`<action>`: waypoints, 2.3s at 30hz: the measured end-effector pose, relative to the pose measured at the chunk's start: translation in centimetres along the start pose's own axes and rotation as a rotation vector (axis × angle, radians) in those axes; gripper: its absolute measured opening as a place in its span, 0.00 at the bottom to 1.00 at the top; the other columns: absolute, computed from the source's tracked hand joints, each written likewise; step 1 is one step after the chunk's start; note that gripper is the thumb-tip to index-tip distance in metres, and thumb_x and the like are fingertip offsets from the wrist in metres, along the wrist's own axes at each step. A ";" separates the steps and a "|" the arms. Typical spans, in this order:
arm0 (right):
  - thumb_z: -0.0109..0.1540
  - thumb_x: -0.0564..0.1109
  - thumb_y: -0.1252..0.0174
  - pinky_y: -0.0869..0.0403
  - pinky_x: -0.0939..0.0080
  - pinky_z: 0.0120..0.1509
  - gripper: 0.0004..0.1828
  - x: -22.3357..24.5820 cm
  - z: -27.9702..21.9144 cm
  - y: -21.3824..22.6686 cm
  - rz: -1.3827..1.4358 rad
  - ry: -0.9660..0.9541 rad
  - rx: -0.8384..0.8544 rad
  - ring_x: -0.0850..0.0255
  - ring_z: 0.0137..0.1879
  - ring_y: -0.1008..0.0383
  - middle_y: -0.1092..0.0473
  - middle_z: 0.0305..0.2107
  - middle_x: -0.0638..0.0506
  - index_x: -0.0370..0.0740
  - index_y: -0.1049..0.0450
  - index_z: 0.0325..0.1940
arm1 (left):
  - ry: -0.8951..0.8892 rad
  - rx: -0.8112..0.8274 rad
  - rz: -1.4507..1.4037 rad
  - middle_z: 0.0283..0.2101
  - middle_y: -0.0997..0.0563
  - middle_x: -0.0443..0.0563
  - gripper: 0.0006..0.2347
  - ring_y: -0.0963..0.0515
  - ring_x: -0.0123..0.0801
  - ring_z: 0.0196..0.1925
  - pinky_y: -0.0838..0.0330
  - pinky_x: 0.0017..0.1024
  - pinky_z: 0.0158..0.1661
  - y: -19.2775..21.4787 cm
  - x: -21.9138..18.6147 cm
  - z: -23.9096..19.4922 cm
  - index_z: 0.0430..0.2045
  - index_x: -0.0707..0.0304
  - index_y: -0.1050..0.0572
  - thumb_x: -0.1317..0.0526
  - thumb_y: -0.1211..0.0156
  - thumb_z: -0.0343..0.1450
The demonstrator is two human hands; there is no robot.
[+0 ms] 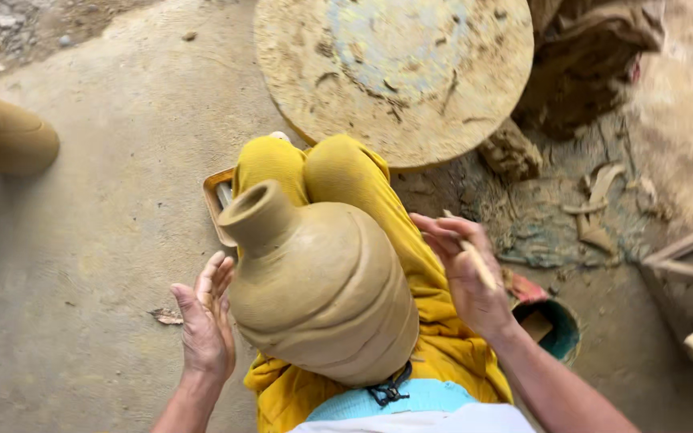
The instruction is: The person carves decorative lines into the surface of a clay pot by hand using a wooden tool, then places the pot on a pottery wheel to smooth the edges and finally selects various carving tools from a container.
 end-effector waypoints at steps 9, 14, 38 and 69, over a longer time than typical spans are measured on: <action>0.69 0.61 0.44 0.48 0.50 0.83 0.33 0.4 5.5 -7.4 -0.029 -0.055 0.312 0.53 0.80 0.45 0.44 0.75 0.42 0.41 0.42 0.70 | -0.127 0.133 -0.414 0.77 0.45 0.58 0.42 0.40 0.46 0.75 0.47 0.44 0.70 -7.6 -3.3 -4.2 0.75 0.60 0.53 0.29 0.69 0.70; 0.65 0.63 0.47 0.41 0.52 0.78 0.32 1.5 9.0 -7.8 -0.217 -0.353 0.531 0.56 0.74 0.39 0.36 0.68 0.44 0.42 0.36 0.67 | 0.180 -0.072 -0.776 0.75 0.42 0.62 0.40 0.39 0.56 0.73 0.47 0.56 0.68 -6.2 3.9 -8.6 0.73 0.58 0.50 0.30 0.74 0.70; 0.68 0.40 0.38 0.23 0.55 0.48 0.14 3.4 2.9 -0.9 0.213 0.023 0.038 0.53 0.43 0.23 0.25 0.39 0.38 0.27 0.27 0.53 | -1.314 -0.510 0.891 0.51 0.24 0.48 0.16 0.26 0.37 0.51 0.32 0.39 0.55 1.2 3.0 -10.8 0.46 0.51 0.24 0.43 0.49 0.76; 0.74 0.43 0.46 0.37 0.74 0.30 0.08 7.3 -1.0 -4.1 -0.144 0.508 -0.050 0.75 0.30 0.39 0.30 0.32 0.53 0.36 0.27 0.51 | -1.195 -0.274 0.814 0.62 0.30 0.59 0.25 0.32 0.52 0.64 0.38 0.49 0.65 -5.8 -1.8 -11.6 0.56 0.59 0.27 0.39 0.53 0.76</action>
Point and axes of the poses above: each hand's wrist, its own z-axis towards the middle knuckle, its own y-axis out of the back of the hand, x = y × z, the point moved 7 cm from there along z, towards the middle knuckle
